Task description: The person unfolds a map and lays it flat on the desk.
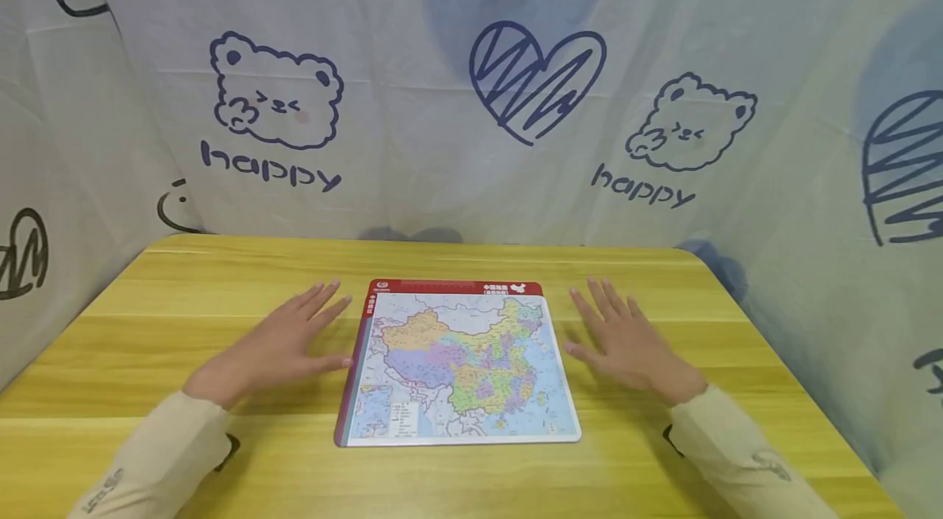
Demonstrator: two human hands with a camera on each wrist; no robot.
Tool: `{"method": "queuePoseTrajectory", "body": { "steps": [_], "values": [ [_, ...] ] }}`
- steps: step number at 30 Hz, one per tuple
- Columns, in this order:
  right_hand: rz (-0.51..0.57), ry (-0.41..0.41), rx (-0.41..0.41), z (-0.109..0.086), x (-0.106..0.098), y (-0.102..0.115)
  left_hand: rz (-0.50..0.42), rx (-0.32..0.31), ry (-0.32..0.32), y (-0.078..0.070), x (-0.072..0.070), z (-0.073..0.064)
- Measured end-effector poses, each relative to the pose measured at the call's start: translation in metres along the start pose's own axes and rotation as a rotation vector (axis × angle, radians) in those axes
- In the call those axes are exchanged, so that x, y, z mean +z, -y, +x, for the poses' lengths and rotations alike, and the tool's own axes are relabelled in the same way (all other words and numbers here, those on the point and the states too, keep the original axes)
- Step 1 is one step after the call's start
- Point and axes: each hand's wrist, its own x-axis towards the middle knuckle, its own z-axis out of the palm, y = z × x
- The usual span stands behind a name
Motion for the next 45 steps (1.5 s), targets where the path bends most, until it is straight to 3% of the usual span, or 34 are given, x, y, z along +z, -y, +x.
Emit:
{"method": "queuePoseTrajectory", "body": {
  "steps": [3,7,15,25,37,45],
  "values": [
    [0.071,0.048,-0.002,-0.003,0.004,0.007,-0.106,0.011,0.038,-0.005,0.002,0.001],
    [0.142,0.097,-0.035,-0.005,0.01,0.017,-0.176,-0.009,0.075,-0.012,0.005,0.006],
    [0.22,0.176,-0.116,-0.002,0.017,0.033,-0.135,-0.046,0.169,-0.013,0.014,0.024],
    [0.2,0.239,-0.24,-0.005,0.021,0.045,-0.118,0.004,0.256,-0.011,0.022,0.045],
    [0.183,0.303,-0.192,-0.009,0.019,0.048,-0.195,0.0,0.325,-0.005,0.026,0.058],
    [0.177,0.394,-0.124,-0.009,0.02,0.049,-0.15,0.009,0.385,-0.006,0.026,0.067]
  ]
}}
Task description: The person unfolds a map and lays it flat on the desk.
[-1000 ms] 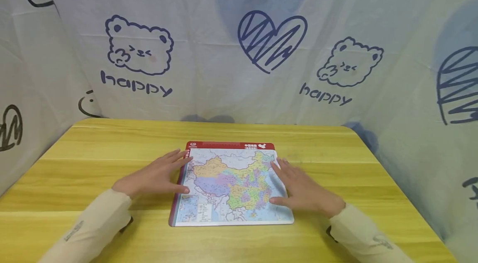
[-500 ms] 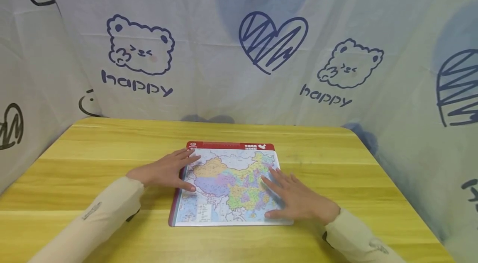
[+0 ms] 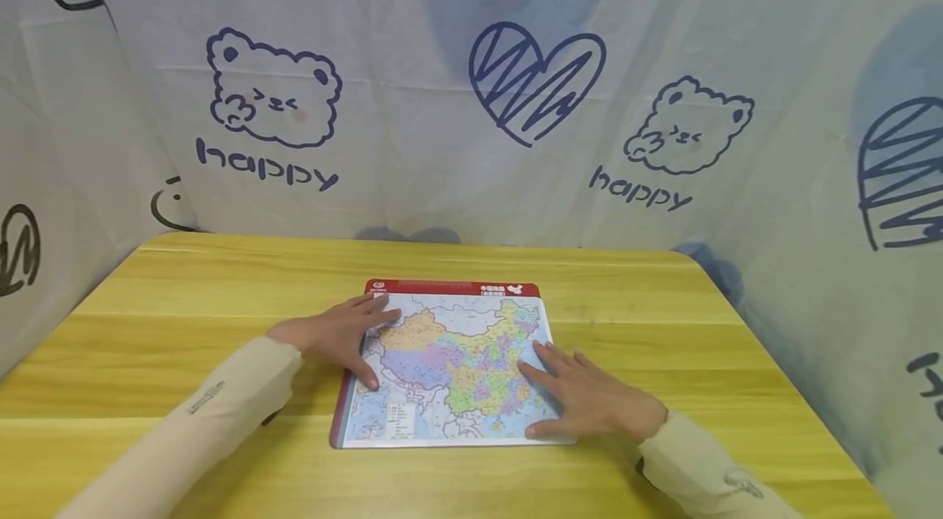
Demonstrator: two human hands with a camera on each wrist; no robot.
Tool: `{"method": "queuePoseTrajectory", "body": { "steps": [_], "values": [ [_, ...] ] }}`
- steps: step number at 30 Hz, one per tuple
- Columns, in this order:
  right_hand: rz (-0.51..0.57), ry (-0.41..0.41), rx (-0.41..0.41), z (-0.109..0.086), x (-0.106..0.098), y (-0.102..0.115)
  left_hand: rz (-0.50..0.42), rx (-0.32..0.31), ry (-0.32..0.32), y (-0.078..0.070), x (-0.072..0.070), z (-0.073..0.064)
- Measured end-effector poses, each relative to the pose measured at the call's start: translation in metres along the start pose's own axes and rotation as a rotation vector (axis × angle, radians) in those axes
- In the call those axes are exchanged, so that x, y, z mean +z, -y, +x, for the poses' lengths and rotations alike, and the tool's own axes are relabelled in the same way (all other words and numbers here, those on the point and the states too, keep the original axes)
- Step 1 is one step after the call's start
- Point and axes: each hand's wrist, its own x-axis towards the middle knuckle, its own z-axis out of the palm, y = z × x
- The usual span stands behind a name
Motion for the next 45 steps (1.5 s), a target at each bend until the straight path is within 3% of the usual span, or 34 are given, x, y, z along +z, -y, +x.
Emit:
{"method": "queuePoseTrajectory", "body": {
  "steps": [15,24,36,45],
  "values": [
    [-0.018,0.006,-0.024,0.007,-0.007,-0.008,0.047,-0.017,0.041,-0.004,0.004,-0.009],
    [0.038,0.041,0.005,0.014,-0.014,-0.016,0.036,0.005,0.052,-0.012,0.009,-0.02],
    [0.165,0.095,-0.021,0.026,-0.025,-0.023,0.057,0.126,0.076,-0.031,0.022,-0.027],
    [0.146,0.169,0.032,0.036,-0.036,-0.014,0.127,0.174,0.107,-0.05,0.029,-0.029]
  ]
}}
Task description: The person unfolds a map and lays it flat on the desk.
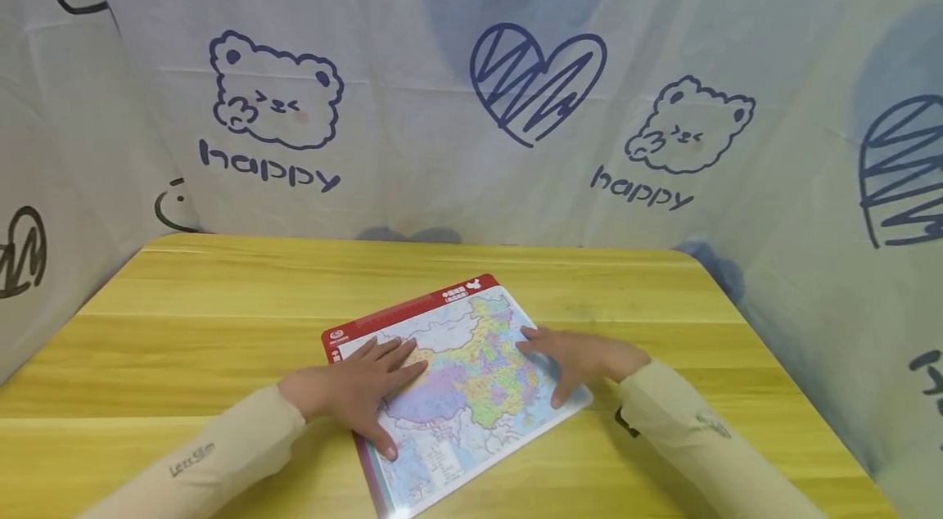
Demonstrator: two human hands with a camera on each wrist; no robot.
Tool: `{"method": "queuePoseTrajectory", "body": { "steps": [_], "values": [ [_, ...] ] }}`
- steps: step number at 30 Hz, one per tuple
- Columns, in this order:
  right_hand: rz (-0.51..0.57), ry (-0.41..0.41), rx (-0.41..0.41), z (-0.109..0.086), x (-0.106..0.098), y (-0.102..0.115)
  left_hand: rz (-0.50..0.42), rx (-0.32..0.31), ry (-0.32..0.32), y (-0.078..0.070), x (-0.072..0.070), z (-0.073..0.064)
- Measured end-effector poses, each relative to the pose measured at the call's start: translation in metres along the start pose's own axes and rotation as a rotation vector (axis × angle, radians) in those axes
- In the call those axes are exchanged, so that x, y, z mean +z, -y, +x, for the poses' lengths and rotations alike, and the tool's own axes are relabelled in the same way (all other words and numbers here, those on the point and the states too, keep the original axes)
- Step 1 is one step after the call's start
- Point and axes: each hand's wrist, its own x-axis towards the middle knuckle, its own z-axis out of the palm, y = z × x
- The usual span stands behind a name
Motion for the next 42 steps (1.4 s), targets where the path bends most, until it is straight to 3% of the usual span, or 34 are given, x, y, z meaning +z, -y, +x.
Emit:
{"method": "queuePoseTrajectory", "body": {
  "steps": [6,12,18,22,27,31,42],
  "values": [
    [-0.027,-0.017,0.008,-0.002,0.003,0.001,-0.014,-0.008,0.007,-0.006,0.0,0.001],
    [-0.023,-0.097,-0.015,-0.018,0.012,0.01,-0.122,-0.004,-0.029,0.004,-0.007,-0.001],
    [-0.016,-0.214,0.002,-0.037,0.029,0.021,-0.153,-0.076,-0.031,0.014,-0.027,-0.001],
    [-0.024,-0.266,0.008,-0.046,0.038,0.028,-0.167,-0.108,-0.022,0.021,-0.03,-0.002],
    [-0.064,-0.267,0.107,-0.051,0.045,0.037,-0.278,-0.094,-0.011,0.032,-0.031,-0.003],
    [-0.088,-0.243,0.126,-0.054,0.048,0.039,-0.327,-0.11,0.008,0.036,-0.032,0.0],
    [-0.229,-0.201,0.103,-0.05,0.049,0.032,-0.265,-0.127,0.0,0.035,-0.024,0.0]
  ]
}}
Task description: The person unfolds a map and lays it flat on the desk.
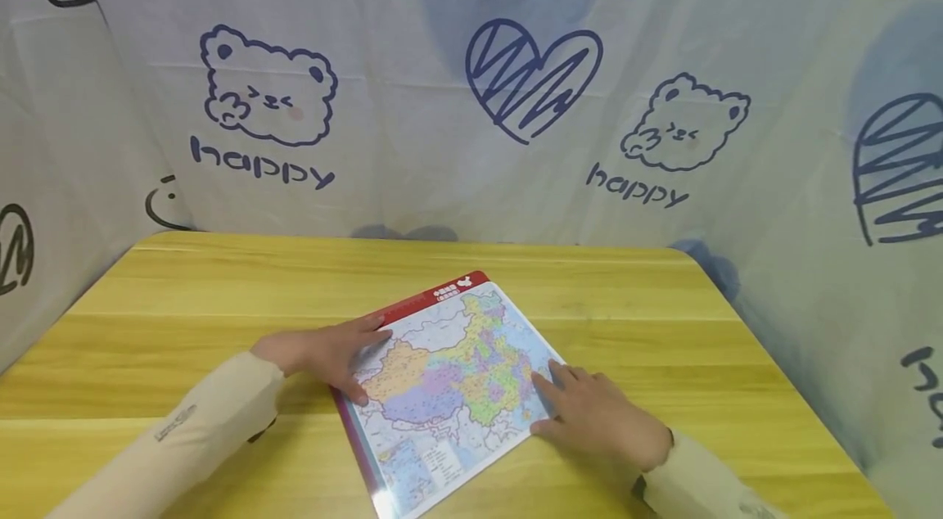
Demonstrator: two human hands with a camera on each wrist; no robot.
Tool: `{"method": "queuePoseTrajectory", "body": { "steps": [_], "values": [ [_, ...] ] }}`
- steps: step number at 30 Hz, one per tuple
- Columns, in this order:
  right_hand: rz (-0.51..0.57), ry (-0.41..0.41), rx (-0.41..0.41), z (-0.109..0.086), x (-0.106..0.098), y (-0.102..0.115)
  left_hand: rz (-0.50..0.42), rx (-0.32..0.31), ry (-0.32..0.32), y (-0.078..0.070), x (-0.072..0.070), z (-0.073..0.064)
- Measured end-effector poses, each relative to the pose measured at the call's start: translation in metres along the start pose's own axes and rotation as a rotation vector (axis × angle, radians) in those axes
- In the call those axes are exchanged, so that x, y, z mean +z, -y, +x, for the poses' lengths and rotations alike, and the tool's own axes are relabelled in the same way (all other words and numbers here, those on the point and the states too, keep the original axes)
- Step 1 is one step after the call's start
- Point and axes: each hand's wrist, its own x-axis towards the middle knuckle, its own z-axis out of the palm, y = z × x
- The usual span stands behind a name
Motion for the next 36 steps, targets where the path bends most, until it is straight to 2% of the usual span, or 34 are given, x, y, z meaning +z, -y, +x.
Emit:
{"method": "queuePoseTrajectory", "body": {
  "steps": [10,14,20,25,29,32,36],
  "values": [
    [0.012,0.027,-0.019,0.015,-0.016,-0.013,0.055,-0.044,-0.053,-0.006,0.011,-0.01],
    [0.034,0.04,-0.04,0.023,-0.02,-0.023,0.104,-0.037,-0.055,-0.007,0.015,-0.013],
    [0.116,0.073,0.008,0.038,-0.027,-0.036,0.144,0.024,-0.06,-0.007,0.019,-0.022],
    [0.099,0.048,0.03,0.048,-0.034,-0.04,0.133,0.085,-0.069,-0.008,0.022,-0.029],
    [0.111,0.064,0.009,0.054,-0.037,-0.045,0.138,0.092,-0.081,-0.008,0.025,-0.033],
    [0.173,0.091,-0.001,0.059,-0.037,-0.05,0.136,0.083,-0.087,-0.01,0.027,-0.037],
    [0.265,0.1,0.002,0.064,-0.031,-0.055,0.154,0.105,-0.102,-0.015,0.029,-0.042]
  ]
}}
